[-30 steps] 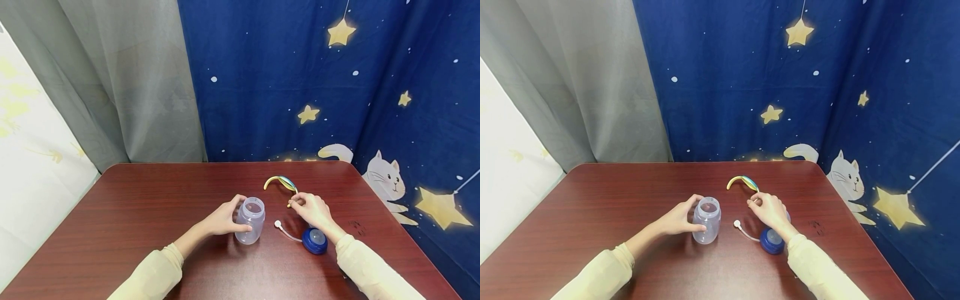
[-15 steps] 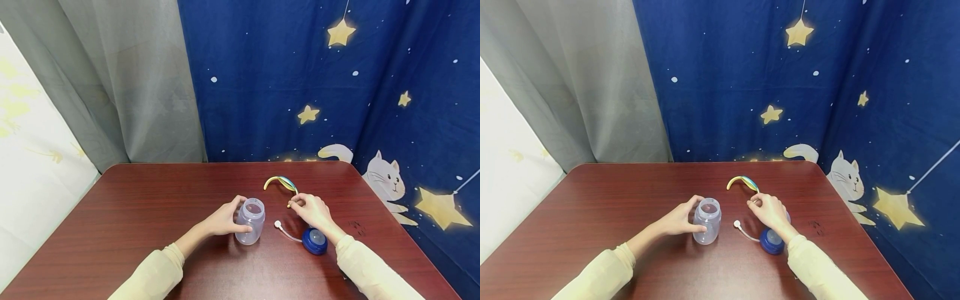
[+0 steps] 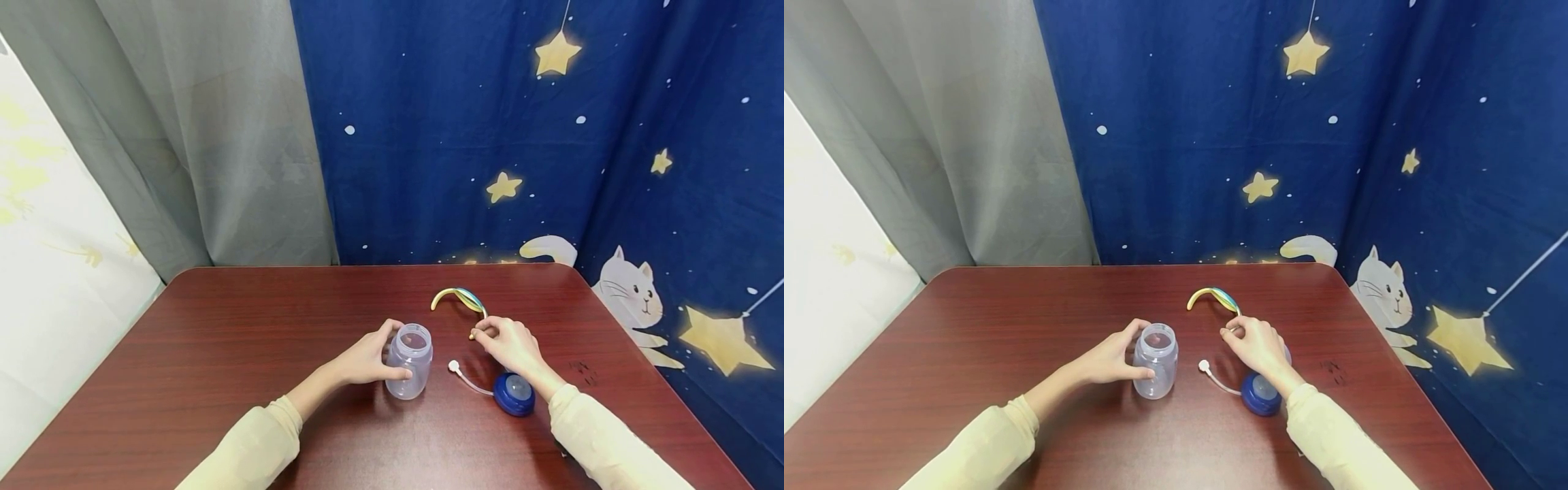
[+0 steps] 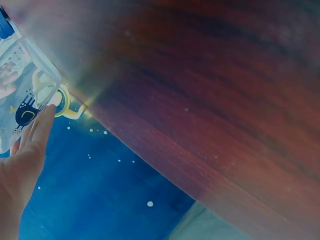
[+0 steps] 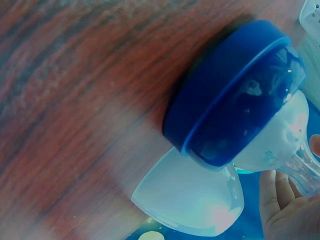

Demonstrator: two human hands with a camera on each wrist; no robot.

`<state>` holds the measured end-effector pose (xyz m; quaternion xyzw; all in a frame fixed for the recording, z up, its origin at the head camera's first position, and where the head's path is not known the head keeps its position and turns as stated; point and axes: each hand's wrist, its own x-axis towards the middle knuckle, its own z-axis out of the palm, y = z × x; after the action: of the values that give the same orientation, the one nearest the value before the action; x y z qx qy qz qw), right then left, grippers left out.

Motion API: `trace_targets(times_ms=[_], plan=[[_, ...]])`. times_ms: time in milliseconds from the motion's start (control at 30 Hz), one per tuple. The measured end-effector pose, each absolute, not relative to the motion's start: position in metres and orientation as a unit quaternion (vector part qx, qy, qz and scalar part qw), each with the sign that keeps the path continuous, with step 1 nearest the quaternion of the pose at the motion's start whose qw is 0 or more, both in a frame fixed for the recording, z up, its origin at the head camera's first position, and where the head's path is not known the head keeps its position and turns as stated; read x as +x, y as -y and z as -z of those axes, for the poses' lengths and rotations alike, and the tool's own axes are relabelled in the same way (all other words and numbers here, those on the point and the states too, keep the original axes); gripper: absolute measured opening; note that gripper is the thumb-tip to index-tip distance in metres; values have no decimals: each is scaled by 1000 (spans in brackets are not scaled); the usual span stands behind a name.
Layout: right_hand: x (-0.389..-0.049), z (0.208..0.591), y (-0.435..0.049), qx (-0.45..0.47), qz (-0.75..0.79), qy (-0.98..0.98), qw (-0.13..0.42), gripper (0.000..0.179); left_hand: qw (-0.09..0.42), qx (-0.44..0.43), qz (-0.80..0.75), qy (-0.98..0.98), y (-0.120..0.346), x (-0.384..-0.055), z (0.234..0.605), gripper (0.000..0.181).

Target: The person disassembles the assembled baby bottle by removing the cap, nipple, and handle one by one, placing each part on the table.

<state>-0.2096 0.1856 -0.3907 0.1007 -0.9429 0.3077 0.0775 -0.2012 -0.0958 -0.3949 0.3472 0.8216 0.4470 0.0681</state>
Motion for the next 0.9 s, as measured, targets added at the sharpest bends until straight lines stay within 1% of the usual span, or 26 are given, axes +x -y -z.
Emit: trace_targets(times_ms=[333,633,900], plan=[[-209,391,-185,100,-304,944,80,12,72,348,-452,-818,97,-203,396,63],[-210,392,-186,98,-298,946,80,13,71,361,-457,-810,95,-187,373,61],[-210,392,-187,98,-298,946,78,14,66,372,-434,-818,101,-201,396,65]])
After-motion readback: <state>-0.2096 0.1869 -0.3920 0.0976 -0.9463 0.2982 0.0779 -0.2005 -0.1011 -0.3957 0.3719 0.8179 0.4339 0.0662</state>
